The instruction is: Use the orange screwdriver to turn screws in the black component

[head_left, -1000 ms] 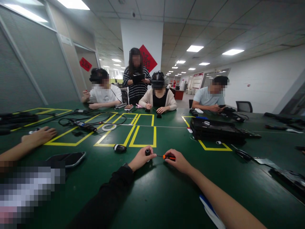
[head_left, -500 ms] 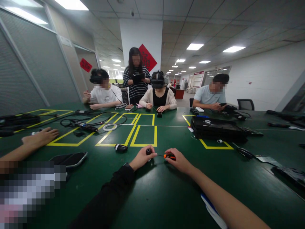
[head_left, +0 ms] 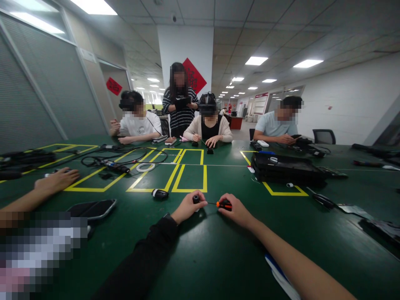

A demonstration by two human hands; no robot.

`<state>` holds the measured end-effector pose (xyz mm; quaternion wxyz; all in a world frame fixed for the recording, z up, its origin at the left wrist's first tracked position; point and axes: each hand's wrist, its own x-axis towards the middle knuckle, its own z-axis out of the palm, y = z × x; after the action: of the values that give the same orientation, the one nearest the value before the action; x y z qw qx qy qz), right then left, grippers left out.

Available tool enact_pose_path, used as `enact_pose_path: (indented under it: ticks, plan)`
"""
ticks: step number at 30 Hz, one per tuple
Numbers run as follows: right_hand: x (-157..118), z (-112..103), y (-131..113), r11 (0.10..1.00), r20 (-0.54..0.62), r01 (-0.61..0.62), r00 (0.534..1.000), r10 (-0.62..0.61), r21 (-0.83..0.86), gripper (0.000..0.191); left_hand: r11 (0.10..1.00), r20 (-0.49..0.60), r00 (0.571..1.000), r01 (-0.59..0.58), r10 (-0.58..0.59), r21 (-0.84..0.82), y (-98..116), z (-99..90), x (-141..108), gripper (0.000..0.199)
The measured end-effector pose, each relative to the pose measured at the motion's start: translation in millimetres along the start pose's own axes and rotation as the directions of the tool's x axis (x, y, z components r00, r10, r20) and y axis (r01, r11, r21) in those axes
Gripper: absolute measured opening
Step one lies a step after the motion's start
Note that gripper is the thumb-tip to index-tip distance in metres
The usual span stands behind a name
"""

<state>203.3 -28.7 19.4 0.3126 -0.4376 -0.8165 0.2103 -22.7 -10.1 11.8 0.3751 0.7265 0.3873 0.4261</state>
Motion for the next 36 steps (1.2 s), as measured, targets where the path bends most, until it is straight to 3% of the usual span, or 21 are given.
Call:
enact_pose_path:
  ticks: [6,10,17,21,26,30,36]
  plan:
    - [1.1,-1.8,0.1,0.997,0.022,0.072,0.997,-0.072,-0.004,0.019,1.000,0.010,1.000,-0.011,0.011,-0.006,0.9,-0.6,-0.3,0.019]
    - [1.3,2.1,4.1,0.999,-0.011,0.044,0.999,-0.044,0.009,0.013,1.000,0.016,1.000,-0.007,0.007,-0.015,1.5,-0.5,-0.6,0.020]
    - [-0.2,2.5,7.1,0.998,0.033,0.024,0.999,-0.025,0.050,0.031,1.000,0.003,1.000,-0.020,0.020,0.004,0.9,-1.0,-0.7,0.020]
    - [0.2,-0.6,3.6,0.998,0.043,0.060,0.997,-0.059,-0.029,0.021,1.000,0.002,1.000,-0.012,0.012,0.009,1.3,-1.0,-0.6,0.020]
    - [0.9,-2.0,0.4,0.995,0.059,0.093,0.994,-0.091,-0.033,0.029,1.000,0.003,1.000,-0.007,0.007,0.015,2.9,-0.6,-1.1,0.021]
    - [0.7,-0.2,2.2,0.998,0.032,0.062,0.998,-0.061,-0.017,0.015,1.000,-0.007,1.000,0.020,-0.020,0.019,2.6,0.1,-0.8,0.024]
    - [-0.2,1.8,2.4,0.999,0.010,0.031,0.999,-0.031,0.009,0.020,1.000,-0.007,1.000,-0.010,0.010,0.010,2.1,0.0,-0.3,0.021]
